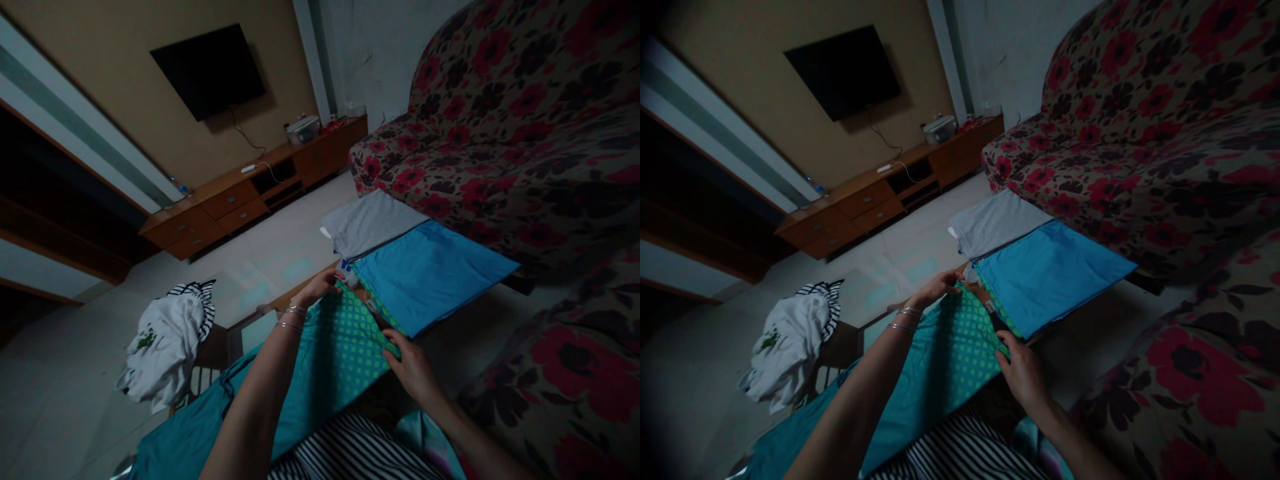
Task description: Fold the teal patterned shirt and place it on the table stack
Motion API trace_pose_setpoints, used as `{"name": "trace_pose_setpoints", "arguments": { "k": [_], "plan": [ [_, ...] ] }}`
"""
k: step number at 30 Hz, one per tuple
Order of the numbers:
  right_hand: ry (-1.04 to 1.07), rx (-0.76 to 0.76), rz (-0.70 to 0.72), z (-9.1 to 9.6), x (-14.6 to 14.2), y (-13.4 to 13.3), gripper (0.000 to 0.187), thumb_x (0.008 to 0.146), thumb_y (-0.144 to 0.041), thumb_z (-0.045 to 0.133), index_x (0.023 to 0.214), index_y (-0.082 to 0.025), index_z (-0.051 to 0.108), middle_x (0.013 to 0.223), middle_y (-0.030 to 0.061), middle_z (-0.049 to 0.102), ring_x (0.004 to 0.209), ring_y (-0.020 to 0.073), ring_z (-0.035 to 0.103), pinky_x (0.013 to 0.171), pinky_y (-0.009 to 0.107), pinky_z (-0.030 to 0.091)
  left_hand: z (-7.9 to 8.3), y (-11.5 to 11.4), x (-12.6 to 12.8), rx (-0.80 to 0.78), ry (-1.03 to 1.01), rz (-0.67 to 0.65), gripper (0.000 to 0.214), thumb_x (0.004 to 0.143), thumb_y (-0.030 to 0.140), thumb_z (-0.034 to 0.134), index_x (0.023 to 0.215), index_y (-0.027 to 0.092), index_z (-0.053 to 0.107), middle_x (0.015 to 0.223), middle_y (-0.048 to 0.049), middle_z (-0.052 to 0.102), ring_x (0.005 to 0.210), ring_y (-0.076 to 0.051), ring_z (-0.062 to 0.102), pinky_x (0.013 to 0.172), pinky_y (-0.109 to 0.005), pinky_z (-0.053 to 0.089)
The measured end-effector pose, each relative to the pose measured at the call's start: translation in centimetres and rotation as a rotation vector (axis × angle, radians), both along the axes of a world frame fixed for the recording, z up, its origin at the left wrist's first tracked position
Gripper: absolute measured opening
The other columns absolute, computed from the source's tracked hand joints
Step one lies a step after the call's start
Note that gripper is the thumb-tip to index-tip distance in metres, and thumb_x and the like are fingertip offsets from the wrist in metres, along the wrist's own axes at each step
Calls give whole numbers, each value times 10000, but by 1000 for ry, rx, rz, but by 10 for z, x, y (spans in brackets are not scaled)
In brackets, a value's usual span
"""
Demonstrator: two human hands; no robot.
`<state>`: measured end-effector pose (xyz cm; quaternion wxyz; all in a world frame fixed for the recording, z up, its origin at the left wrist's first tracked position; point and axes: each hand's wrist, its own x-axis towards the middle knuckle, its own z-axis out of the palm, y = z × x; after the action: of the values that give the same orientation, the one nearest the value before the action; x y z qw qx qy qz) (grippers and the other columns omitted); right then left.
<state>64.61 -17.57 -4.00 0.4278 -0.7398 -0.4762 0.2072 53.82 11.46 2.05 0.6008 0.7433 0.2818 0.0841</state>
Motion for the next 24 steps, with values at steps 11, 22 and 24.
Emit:
{"name": "trace_pose_setpoints", "arguments": {
  "k": [11, 22, 24],
  "plan": [
    [160, 7, -44, -1, 15, -2, 421, 870, -435, 492, 1175, -170, 605, 1013, 115, 699, 904, 224, 672, 769, 315, 516, 10, 14, 20, 229, 132, 25, 279, 592, 118, 651, 871, 108, 650, 755, 11, 604, 704, -118, 511, 743, -258, 435],
    [166, 2, -209, 24, 59, 10, 691, 721, -600, 600, 1198, -101, 614, 1070, 188, 659, 1000, 308, 633, 838, 410, 513, 33, -6, 78, 371, 166, 228, 185, 664, -28, 659, 800, 92, 697, 829, -65, 692, 830, -167, 592, 793, -286, 461],
    [157, -11, -192, 41, 59, 10, 696, 712, -599, 607, 1202, -104, 618, 1103, 190, 652, 1001, 320, 632, 837, 424, 514, 43, -7, 77, 344, 157, 196, 169, 682, -27, 642, 808, 74, 695, 842, -59, 696, 868, -157, 606, 784, -277, 448]
  ]
}}
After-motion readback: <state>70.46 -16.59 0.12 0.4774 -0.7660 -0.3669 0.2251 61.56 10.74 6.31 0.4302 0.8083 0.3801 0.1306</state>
